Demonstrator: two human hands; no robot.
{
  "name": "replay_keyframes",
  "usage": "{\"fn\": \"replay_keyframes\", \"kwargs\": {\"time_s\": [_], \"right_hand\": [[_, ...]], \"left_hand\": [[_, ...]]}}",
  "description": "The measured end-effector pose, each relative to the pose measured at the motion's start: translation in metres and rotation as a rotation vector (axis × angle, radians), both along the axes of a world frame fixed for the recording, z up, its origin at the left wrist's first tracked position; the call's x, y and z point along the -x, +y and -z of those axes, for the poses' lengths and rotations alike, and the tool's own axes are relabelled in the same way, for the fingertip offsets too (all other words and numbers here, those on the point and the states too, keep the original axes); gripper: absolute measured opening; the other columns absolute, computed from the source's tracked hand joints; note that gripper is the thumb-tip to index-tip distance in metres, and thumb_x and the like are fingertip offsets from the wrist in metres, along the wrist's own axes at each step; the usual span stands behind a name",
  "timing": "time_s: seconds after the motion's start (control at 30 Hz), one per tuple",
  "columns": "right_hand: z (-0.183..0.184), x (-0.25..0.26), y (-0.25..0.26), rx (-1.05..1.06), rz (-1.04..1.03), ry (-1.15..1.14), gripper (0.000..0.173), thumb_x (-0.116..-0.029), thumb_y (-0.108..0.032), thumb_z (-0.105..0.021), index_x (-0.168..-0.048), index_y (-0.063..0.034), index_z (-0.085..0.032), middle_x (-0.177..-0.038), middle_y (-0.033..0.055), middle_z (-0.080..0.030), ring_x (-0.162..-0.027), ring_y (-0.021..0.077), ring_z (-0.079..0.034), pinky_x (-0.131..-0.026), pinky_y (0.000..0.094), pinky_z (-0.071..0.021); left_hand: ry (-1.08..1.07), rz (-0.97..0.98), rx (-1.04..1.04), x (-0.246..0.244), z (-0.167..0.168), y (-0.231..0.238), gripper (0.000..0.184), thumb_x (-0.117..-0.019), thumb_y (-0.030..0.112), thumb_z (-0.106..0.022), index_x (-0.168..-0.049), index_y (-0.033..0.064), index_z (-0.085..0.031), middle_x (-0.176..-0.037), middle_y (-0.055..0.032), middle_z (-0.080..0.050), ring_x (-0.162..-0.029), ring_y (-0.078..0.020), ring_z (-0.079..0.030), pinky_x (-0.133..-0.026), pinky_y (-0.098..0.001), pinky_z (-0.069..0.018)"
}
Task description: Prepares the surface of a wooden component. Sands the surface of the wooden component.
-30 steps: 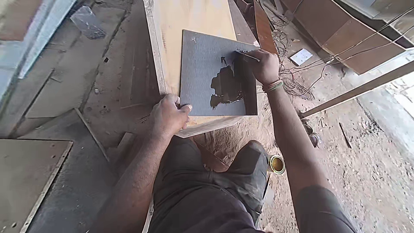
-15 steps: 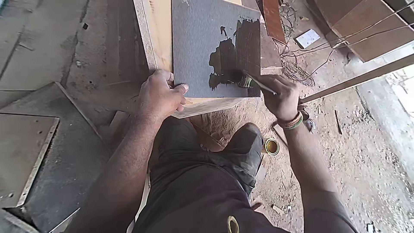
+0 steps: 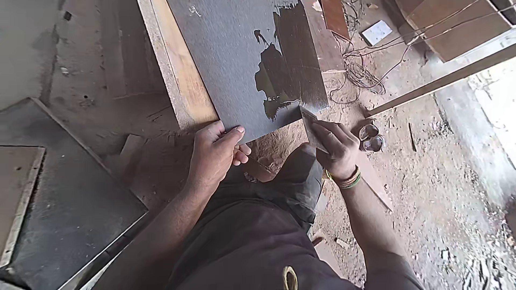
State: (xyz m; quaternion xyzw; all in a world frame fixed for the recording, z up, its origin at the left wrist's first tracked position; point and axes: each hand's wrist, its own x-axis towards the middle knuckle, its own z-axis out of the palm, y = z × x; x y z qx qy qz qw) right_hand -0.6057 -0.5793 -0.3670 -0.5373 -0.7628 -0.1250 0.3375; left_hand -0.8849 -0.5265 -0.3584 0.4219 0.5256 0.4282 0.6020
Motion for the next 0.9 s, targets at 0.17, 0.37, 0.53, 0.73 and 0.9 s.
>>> {"fn": "replay_keyframes", "kwargs": {"time_s": [0.17, 0.37, 0.53, 0.73, 0.9], "right_hand": [[-0.008, 0.037, -0.037, 0.105, -0.092, 0.109, 0.022, -0.0954, -0.016, -0.057, -0.102, -0.0059, -0.076, -0.102, 0.011, -0.078, -0.091, 0.0226, -0.074, -0.076, 0.0377, -0.0605], [-0.045, 0.01, 0.023, 0.029, 0.168, 0.177, 0.017, -0.0959, -0.015, -0.063, -0.097, -0.0077, -0.079, -0.095, 0.0057, -0.077, -0.082, 0.0132, -0.073, -0.07, 0.0328, -0.0614], [-0.025, 0.037, 0.044, 0.025, 0.163, 0.109, 0.021, -0.0908, -0.017, -0.064, -0.1, -0.0081, -0.079, -0.096, 0.0078, -0.077, -0.088, 0.0227, -0.074, -0.075, 0.0409, -0.0612], [-0.014, 0.076, -0.01, 0.061, -0.116, 0.087, 0.025, -0.091, -0.022, -0.06, -0.105, -0.0075, -0.075, -0.104, 0.0069, -0.076, -0.092, 0.0181, -0.072, -0.076, 0.033, -0.0609], [-0.068, 0.044, 0.067, 0.014, 0.123, 0.168, 0.021, -0.0955, -0.019, -0.062, -0.097, -0.0069, -0.078, -0.09, 0.006, -0.076, -0.079, 0.0159, -0.073, -0.069, 0.0356, -0.0606]], "left_hand": [[-0.001, 0.072, -0.046, 0.004, 0.001, 0.005, 0.013, -0.1041, 0.009, -0.055, -0.099, 0.0008, -0.063, -0.068, -0.0083, -0.071, -0.049, -0.0161, -0.068, -0.043, -0.0266, -0.0571], [0.024, 0.097, -0.076, 0.002, 0.016, 0.001, 0.015, -0.1042, 0.013, -0.055, -0.101, 0.0, -0.062, -0.07, -0.0094, -0.072, -0.05, -0.0194, -0.068, -0.044, -0.0306, -0.059], [-0.051, 0.073, -0.065, -0.001, 0.021, 0.003, 0.016, -0.1036, 0.013, -0.054, -0.099, 0.0, -0.063, -0.068, -0.0119, -0.071, -0.049, -0.0216, -0.068, -0.042, -0.0319, -0.0578], [-0.103, 0.073, -0.062, 0.001, 0.024, 0.003, 0.017, -0.1034, 0.015, -0.056, -0.099, 0.0002, -0.064, -0.071, -0.0125, -0.07, -0.049, -0.023, -0.066, -0.043, -0.0338, -0.0586], [-0.039, 0.09, -0.108, -0.001, 0.022, 0.001, 0.017, -0.102, 0.017, -0.056, -0.097, 0.002, -0.063, -0.068, -0.0099, -0.071, -0.049, -0.0223, -0.068, -0.043, -0.0334, -0.0594]]}}
